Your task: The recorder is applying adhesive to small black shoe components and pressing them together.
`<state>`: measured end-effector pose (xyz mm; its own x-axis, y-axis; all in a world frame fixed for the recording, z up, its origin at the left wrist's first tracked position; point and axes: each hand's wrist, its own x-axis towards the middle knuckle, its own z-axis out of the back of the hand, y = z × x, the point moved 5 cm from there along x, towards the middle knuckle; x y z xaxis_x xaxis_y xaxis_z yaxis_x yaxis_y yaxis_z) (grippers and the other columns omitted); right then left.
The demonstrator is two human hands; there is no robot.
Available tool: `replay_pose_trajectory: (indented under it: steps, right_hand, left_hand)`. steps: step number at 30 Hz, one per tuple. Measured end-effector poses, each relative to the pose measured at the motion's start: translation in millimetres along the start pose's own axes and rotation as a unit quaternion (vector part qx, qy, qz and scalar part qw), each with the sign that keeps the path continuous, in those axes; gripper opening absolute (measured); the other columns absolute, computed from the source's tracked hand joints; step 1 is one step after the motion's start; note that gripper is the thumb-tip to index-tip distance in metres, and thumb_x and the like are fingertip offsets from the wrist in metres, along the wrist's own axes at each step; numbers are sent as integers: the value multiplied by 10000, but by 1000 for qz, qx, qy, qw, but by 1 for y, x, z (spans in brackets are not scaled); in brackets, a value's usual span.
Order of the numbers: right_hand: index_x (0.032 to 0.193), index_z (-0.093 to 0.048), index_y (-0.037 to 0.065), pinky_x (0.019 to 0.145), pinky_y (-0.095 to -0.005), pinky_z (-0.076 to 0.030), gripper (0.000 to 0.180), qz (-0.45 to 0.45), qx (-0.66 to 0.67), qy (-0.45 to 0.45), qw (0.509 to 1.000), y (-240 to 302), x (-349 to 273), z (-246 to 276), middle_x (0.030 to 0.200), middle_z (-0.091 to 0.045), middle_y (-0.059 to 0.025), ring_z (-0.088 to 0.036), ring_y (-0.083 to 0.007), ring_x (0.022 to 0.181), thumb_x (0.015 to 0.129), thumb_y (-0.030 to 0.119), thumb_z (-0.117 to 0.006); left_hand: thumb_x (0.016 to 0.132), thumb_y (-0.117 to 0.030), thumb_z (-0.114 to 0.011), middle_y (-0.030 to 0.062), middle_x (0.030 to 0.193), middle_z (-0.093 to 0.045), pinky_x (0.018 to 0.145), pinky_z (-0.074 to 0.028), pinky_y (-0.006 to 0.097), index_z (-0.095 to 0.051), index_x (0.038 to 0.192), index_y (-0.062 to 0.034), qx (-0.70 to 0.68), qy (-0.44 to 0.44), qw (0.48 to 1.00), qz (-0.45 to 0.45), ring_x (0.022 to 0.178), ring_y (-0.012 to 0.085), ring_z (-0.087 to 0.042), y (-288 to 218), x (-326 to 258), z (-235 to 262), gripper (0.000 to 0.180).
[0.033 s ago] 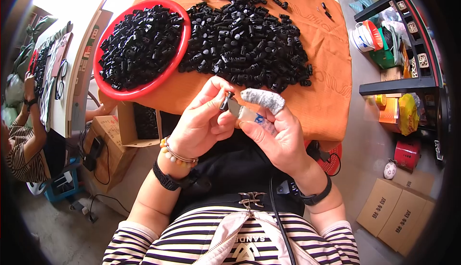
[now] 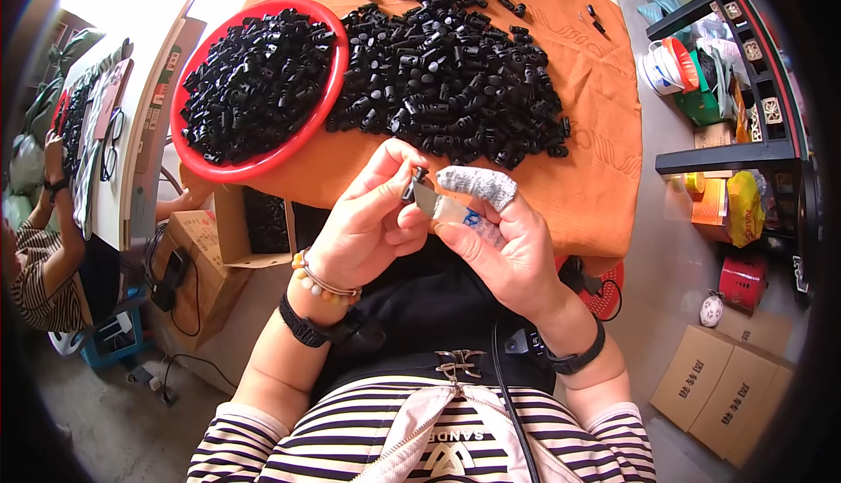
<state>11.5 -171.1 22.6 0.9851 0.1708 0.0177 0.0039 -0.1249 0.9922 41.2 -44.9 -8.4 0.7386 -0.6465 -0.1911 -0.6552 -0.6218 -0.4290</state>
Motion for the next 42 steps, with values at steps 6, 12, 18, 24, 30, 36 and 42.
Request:
replay_pose_trajectory:
  steps: [6, 12, 18, 24, 30, 36, 42]
  right_hand:
    - [1138, -535, 1, 673, -189, -455, 314, -7, -21, -8, 1000, 1, 1, -3, 902, -635, -41, -534, -33, 768, 852, 92, -628]
    - [1130, -546, 8, 664, -189, -456, 311, -13, -37, -2, 999, 2, 0, -2, 869, -626, -23, -523, -28, 757, 846, 95, -638]
    - [1141, -544, 5, 682, -191, -462, 323, -11, -34, -1, 999, 0, 0, -2, 866, -623, -18, -530, -29, 787, 844, 86, -639]
    - [1152, -542, -2, 695, -190, -461, 319, -17, -23, 9, 1000, 3, 0, -2, 880, -626, -16, -535, -31, 802, 853, 72, -625]
    - [1159, -538, -8, 698, -188, -460, 316, -21, -17, 16, 999, 2, 0, -2, 894, -637, -16, -539, -28, 812, 862, 70, -612]
    - [1164, -536, -7, 699, -187, -459, 309, -10, -24, 22, 999, 2, 0, -2, 912, -650, -16, -548, -27, 813, 872, 69, -598]
    - [1169, -530, 0, 719, -180, -448, 308, -24, -19, 25, 999, 6, 1, -1, 932, -639, -6, -547, -32, 822, 879, 82, -592]
  left_hand:
    - [976, -223, -411, -19, 650, -445, 444, -249, 169, -462, 1078, -154, 22, 9, 1000, -4, 487, 33, -297, -1, -1, 0, 134]
    - [977, -221, -407, -19, 652, -442, 441, -248, 171, -463, 1076, -146, 32, 20, 999, -12, 488, 34, -302, -2, -1, -3, 136]
    - [973, -217, -417, -27, 654, -438, 445, -250, 171, -464, 1079, -139, 25, 23, 999, -5, 501, 34, -317, -1, -1, -2, 139]
    - [963, -221, -438, -30, 677, -446, 454, -257, 169, -455, 1082, -131, 18, 28, 999, -2, 531, 31, -345, 0, -2, -1, 150]
    - [960, -222, -442, -30, 688, -449, 456, -260, 168, -450, 1077, -130, 23, 38, 999, -4, 539, 30, -351, -1, -2, -2, 150]
    - [961, -226, -440, -28, 687, -446, 455, -257, 166, -449, 1075, -128, 28, 37, 999, -2, 542, 30, -349, -2, -1, -3, 151]
    - [964, -221, -432, -22, 689, -442, 452, -253, 166, -448, 1081, -128, 23, 41, 999, -2, 530, 30, -327, -1, -1, -2, 150]
